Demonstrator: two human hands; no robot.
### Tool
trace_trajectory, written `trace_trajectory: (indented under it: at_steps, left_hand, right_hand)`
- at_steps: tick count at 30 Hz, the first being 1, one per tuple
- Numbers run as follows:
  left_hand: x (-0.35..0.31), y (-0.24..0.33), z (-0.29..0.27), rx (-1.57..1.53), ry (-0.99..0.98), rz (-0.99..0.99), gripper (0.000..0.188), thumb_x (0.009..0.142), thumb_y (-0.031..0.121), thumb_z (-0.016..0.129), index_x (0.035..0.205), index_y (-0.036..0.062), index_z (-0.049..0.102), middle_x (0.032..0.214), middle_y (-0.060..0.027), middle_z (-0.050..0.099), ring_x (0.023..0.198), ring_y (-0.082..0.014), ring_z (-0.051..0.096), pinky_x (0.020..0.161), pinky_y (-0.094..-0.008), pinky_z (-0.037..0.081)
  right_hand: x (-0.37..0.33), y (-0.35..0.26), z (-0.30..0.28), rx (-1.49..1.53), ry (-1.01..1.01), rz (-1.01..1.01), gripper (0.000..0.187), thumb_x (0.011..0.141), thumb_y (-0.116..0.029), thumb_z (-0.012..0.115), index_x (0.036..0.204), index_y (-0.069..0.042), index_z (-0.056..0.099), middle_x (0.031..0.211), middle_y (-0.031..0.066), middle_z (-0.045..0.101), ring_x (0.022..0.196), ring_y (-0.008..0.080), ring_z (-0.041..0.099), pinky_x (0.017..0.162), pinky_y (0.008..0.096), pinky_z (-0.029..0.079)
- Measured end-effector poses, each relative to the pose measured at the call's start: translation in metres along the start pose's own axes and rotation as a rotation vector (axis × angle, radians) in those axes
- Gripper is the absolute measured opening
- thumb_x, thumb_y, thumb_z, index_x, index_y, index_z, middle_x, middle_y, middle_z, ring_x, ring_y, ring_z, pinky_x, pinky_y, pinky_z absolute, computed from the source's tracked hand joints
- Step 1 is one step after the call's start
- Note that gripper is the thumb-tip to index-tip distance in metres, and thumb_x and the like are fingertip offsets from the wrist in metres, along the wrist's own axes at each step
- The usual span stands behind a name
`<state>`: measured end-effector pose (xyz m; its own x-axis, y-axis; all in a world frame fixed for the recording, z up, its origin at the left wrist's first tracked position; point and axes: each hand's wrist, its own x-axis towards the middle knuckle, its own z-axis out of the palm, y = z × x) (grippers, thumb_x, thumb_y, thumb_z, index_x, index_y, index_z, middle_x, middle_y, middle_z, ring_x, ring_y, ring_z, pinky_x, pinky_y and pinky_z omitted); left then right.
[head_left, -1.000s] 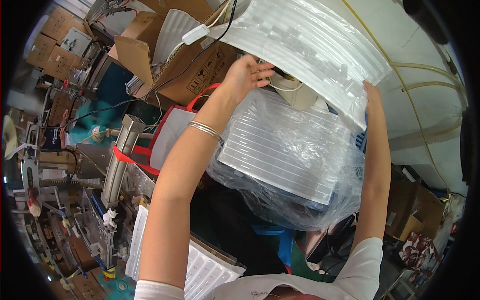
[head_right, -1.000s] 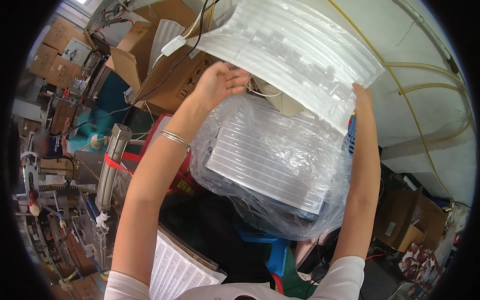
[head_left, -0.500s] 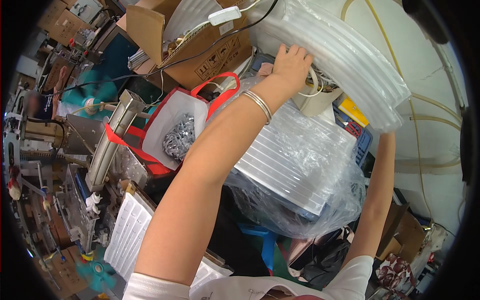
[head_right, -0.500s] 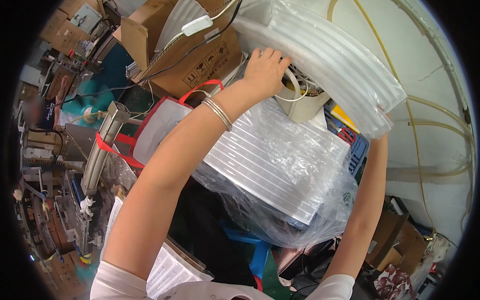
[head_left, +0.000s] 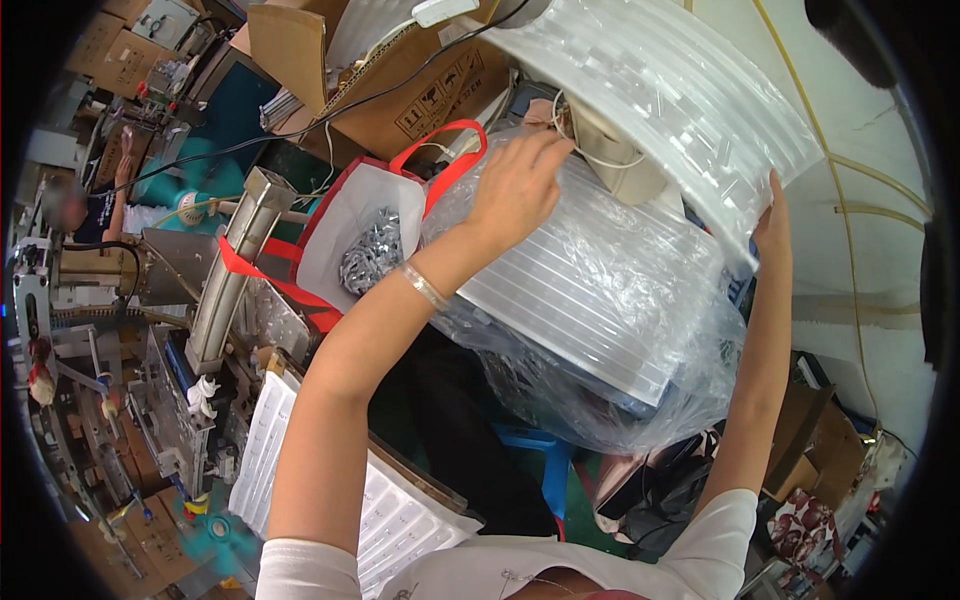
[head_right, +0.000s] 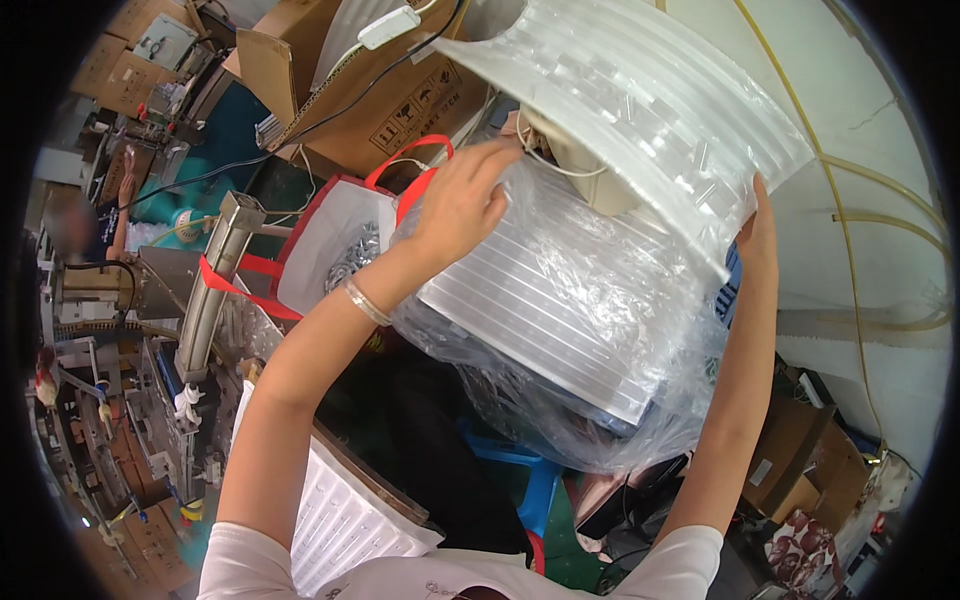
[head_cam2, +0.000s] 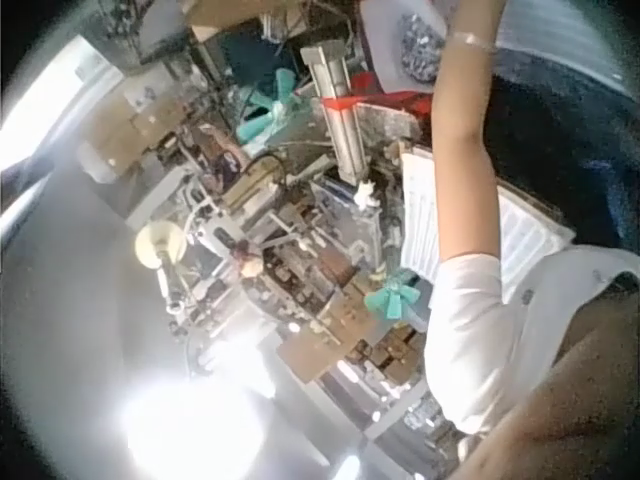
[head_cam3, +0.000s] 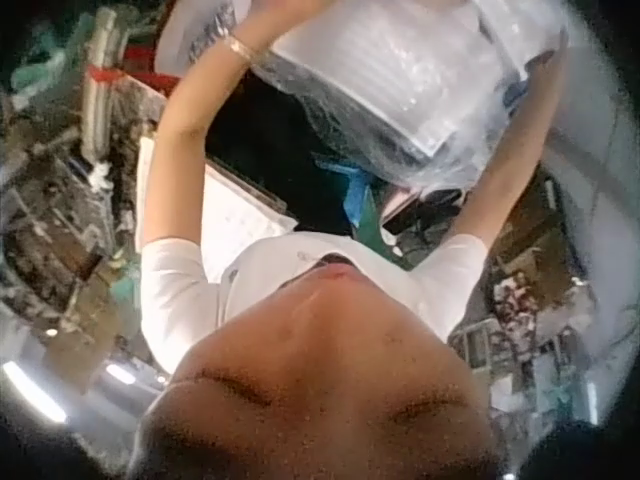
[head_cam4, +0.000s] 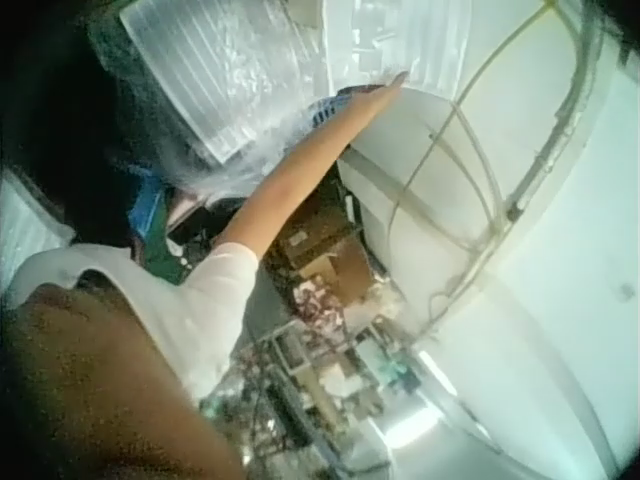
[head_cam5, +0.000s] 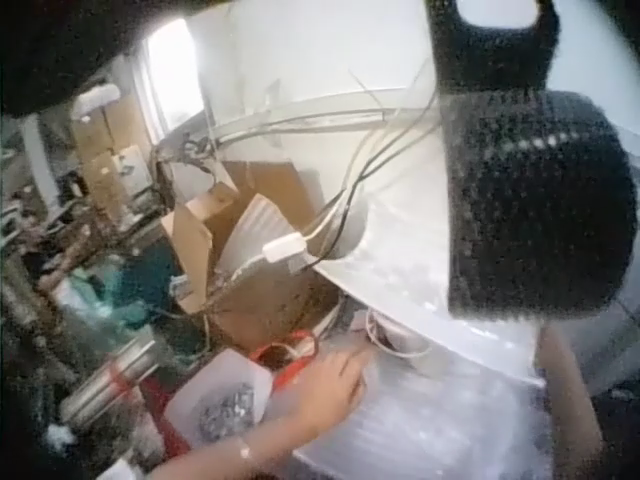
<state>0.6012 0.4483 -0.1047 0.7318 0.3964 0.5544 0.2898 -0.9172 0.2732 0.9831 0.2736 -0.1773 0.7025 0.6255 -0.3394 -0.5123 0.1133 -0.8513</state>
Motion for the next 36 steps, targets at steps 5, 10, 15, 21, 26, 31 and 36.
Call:
trace_trajectory:
  at_steps: [5,10,15,21,26,31,36]
  left_hand:
    - [-0.084,-0.024,-0.002,-0.18,-0.215,-0.456,0.022,0.075,0.006,0.056,0.097,0.0069,0.059,0.084,-0.0123,0.063,0.074,-0.0295,0.062,0.064,-0.0405,0.05]
    - [-0.174,-0.08,0.01,-0.207,-0.633,-0.905,0.027,0.075,0.018,0.057,0.099,0.0065,0.063,0.092,-0.0146,0.066,0.089,-0.0301,0.063,0.079,-0.0381,0.049]
    - [-0.204,-0.103,0.035,-0.152,-0.578,-0.91,0.043,0.076,0.02,0.054,0.117,0.0058,0.054,0.107,-0.0222,0.06,0.098,-0.0362,0.058,0.088,-0.0408,0.045]
    - [-0.185,-0.093,0.07,-0.027,-0.518,-0.87,0.06,0.079,0.02,0.052,0.133,0.0054,0.033,0.119,-0.0281,0.05,0.105,-0.042,0.052,0.091,-0.047,0.041]
    - [-0.171,-0.097,0.073,-0.041,-0.648,-0.997,0.057,0.082,0.023,0.053,0.134,0.0075,0.035,0.119,-0.0286,0.049,0.106,-0.044,0.051,0.092,-0.0464,0.04]
    - [-0.165,-0.098,0.063,-0.012,-0.628,-0.944,0.045,0.08,0.013,0.055,0.124,0.0098,0.044,0.106,-0.0223,0.059,0.094,-0.042,0.057,0.085,-0.0472,0.043]
    - [-0.17,-0.075,0.048,-0.026,-0.494,-0.673,0.043,0.082,0.009,0.053,0.124,0.0137,0.044,0.108,-0.0216,0.056,0.093,-0.0395,0.057,0.08,-0.0468,0.046]
  right_hand:
    - [-0.018,-0.002,-0.023,-0.105,0.287,-0.037,0.054,0.086,-0.036,0.057,0.128,-0.007,0.042,0.123,0.0105,0.051,0.109,0.0186,0.051,0.089,0.0311,0.04]
    - [-0.1,0.042,-0.061,-0.014,0.466,-0.355,0.035,0.087,-0.035,0.054,0.109,-0.007,0.051,0.106,0.007,0.057,0.09,0.0148,0.056,0.074,0.0256,0.043]
    - [-0.231,0.12,-0.011,-0.357,-0.021,0.153,0.028,0.084,-0.029,0.057,0.102,-0.007,0.059,0.082,0.0018,0.06,0.076,0.0114,0.06,0.063,0.022,0.046]
    - [-0.239,0.179,-0.037,-1.23,-0.258,-0.147,0.034,0.078,-0.015,0.063,0.11,-0.007,0.056,0.105,0.0139,0.059,0.101,0.0279,0.055,0.086,0.0373,0.043]
    - [-0.214,0.189,-0.054,-1.55,-0.188,-0.492,0.045,0.074,-0.012,0.064,0.117,-0.009,0.052,0.123,0.0206,0.047,0.111,0.0385,0.046,0.092,0.0446,0.039]
    - [-0.194,0.18,-0.051,-1.674,0.017,-0.496,0.053,0.071,-0.016,0.069,0.12,-0.01,0.049,0.122,0.0199,0.048,0.109,0.0383,0.047,0.09,0.0451,0.039]
    - [-0.172,0.146,-0.056,-1.583,0.091,-0.489,0.006,0.079,-0.013,0.061,0.084,-0.009,0.063,0.087,0.0115,0.06,0.081,0.0308,0.058,0.07,0.0395,0.045]
